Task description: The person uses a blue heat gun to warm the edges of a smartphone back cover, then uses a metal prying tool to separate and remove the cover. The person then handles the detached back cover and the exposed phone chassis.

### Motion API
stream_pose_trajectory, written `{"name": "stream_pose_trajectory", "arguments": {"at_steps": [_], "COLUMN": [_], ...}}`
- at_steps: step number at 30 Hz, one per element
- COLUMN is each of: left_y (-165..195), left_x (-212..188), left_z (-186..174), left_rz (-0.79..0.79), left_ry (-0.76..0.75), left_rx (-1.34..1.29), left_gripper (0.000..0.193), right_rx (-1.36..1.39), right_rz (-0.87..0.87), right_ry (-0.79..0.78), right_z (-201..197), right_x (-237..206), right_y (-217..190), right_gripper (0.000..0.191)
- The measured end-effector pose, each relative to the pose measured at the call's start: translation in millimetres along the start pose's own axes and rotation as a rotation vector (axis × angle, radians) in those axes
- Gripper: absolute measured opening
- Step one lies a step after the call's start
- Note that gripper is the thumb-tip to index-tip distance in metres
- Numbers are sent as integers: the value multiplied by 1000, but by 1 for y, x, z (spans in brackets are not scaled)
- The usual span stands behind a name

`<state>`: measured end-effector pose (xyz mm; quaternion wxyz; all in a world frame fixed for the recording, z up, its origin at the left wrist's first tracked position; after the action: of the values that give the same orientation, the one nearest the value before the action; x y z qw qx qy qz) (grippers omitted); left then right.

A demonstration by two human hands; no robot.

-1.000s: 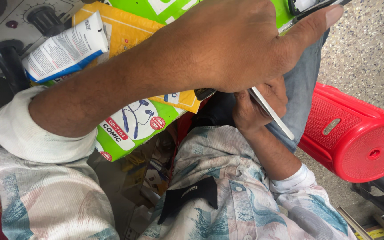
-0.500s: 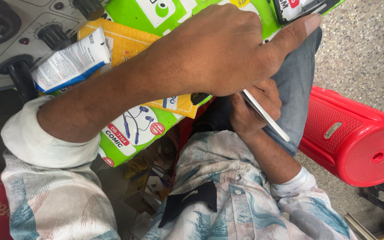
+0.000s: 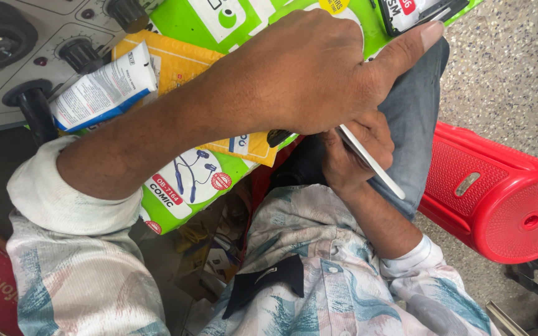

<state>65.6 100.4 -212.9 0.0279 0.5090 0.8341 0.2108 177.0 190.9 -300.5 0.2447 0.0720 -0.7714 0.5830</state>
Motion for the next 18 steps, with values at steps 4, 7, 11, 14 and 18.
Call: {"name": "stream_pose_trajectory", "arguments": {"at_steps": [4, 7, 11, 14, 18], "left_y": [-1, 0, -2, -2, -2], "left_x": [0, 0, 1, 1, 1], "left_z": [2, 0, 2, 2, 2], "left_rz": [3, 7, -6, -7, -10], "left_ry": [-28, 3, -37, -33, -37], "left_rx": [-39, 9, -58, -24, -32], "left_gripper": [89, 84, 98, 92, 95], "right_rx": [-1, -21, -18, -21, -3], "right_rz": [-24, 27, 4, 8, 2], "right_ry": [-12, -9, -22, -20, -31], "right_z": [2, 0, 2, 3, 4], "right_x": [-1, -2, -2, 1, 3], "right_y": [-2, 0, -3, -4, -7], "right_gripper": [14, 17, 15, 15, 14]}}
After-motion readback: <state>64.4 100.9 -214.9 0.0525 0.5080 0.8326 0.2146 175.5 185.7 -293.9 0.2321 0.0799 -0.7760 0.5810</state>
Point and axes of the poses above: each hand's wrist, its own x-axis towards the middle knuckle, its own z-axis out of the palm, y = z × x, the point moved 7 cm from there along x, towards the middle knuckle
